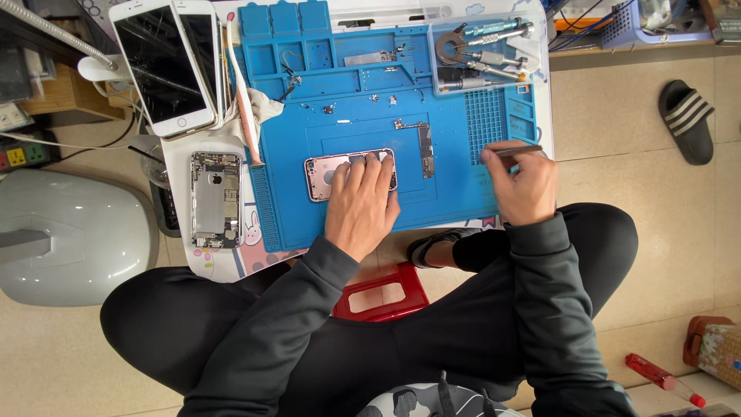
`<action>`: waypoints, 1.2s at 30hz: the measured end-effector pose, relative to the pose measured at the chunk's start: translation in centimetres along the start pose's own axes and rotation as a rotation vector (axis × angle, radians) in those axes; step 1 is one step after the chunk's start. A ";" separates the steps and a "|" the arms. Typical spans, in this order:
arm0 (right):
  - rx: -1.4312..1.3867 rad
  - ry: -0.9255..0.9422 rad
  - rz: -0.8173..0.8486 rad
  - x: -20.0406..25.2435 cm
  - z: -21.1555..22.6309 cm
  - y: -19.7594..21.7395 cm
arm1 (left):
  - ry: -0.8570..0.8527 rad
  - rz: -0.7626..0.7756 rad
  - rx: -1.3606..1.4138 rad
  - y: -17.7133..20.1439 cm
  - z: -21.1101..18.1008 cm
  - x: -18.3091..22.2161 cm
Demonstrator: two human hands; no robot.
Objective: The person disassembles a smartphone on a blue work mat, using tweezers and a screwdriver to remove screws and internal components. They carefully lift and separate parts of the phone's chassis and place them on the mat.
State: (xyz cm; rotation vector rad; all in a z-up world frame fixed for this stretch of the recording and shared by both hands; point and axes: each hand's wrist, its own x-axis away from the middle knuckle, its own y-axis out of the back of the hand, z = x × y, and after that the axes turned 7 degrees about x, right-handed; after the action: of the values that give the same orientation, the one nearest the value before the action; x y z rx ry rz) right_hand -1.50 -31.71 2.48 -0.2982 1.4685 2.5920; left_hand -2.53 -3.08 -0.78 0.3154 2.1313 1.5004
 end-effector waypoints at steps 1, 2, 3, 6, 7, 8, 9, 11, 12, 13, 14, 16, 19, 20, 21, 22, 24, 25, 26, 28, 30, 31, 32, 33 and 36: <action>0.002 -0.002 -0.005 -0.5 0.8 0.1 | -0.005 -0.002 0.001 -0.1 0.1 0.0; -0.118 -0.020 -0.024 -1.0 1.5 0.1 | -0.004 -0.001 0.007 -0.2 0.2 0.0; -0.237 -0.041 -0.039 -1.3 2.3 0.3 | -0.002 0.004 0.017 -0.3 0.2 0.1; -0.264 -0.012 -0.110 -1.9 2.0 -1.4 | 0.000 0.014 0.026 0.1 0.5 -0.2; -0.264 -0.011 -0.113 -2.0 1.9 -1.8 | -0.002 0.012 0.026 -0.1 0.5 -0.2; -0.232 0.012 -0.132 -2.1 1.8 -2.3 | 0.005 0.020 0.025 -0.3 0.5 -0.1; -0.199 0.035 -0.150 -2.1 1.7 -2.8 | 0.013 0.028 0.026 -0.6 0.5 0.0; -0.191 0.034 -0.158 -1.9 1.6 -3.2 | 0.009 0.026 0.023 -0.1 0.4 -0.2; -0.185 0.032 -0.166 -1.8 1.6 -3.4 | 0.005 0.025 0.020 0.1 0.3 -0.2; -0.184 0.034 -0.164 -1.7 1.5 -3.4 | 0.008 0.024 0.022 0.0 0.3 -0.3; -0.167 0.031 -0.163 -1.6 1.3 -3.4 | 0.001 0.027 0.026 0.0 0.4 -0.3; -0.153 0.033 -0.159 -1.7 1.3 -3.5 | 0.001 0.029 0.028 0.0 0.6 -0.3; -0.173 0.022 -0.141 -1.8 1.3 -3.5 | -0.009 0.036 0.020 -0.1 0.6 -0.2; -0.167 0.031 -0.138 -1.8 1.3 -3.5 | -0.010 0.033 0.019 -0.1 0.5 -0.2; -0.161 0.038 -0.136 -1.8 1.3 -3.5 | -0.011 0.031 0.017 0.0 0.4 -0.2; -0.164 0.040 -0.133 -1.8 1.2 -3.5 | -0.008 0.032 0.015 0.1 0.4 -0.1; -0.165 0.033 -0.137 -1.8 1.1 -3.5 | -0.010 0.041 0.013 0.3 0.3 -0.3; -0.166 0.033 -0.138 -1.8 1.2 -3.5 | -0.010 0.041 0.012 0.2 0.4 -0.3; -0.166 0.034 -0.139 -1.8 1.4 -3.4 | -0.013 0.044 0.010 0.1 0.5 -0.2; -0.168 0.035 -0.140 -1.9 1.5 -3.3 | -0.016 0.047 0.007 0.2 0.6 -0.3; -0.178 0.045 -0.144 -1.9 1.4 -3.3 | -0.014 0.027 0.012 0.4 0.5 -0.5; -0.177 0.046 -0.145 -1.9 1.3 -3.4 | -0.015 0.025 0.011 0.5 0.5 -0.5; -0.184 0.037 -0.157 -1.9 1.3 -3.5 | -0.013 0.021 0.012 0.5 0.5 -0.6; -0.191 0.026 -0.166 -1.7 1.3 -3.6 | -0.011 0.020 0.013 0.6 0.5 -0.5; -0.160 0.056 -0.138 -1.8 1.0 -3.4 | -0.011 0.017 0.012 0.6 0.4 -0.4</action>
State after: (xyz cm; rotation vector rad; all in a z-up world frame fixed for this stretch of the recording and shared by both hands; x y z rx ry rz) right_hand 0.91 -29.17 0.64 -0.4770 1.2120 2.6125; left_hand -2.01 -2.71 -0.22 0.3456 2.1353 1.4925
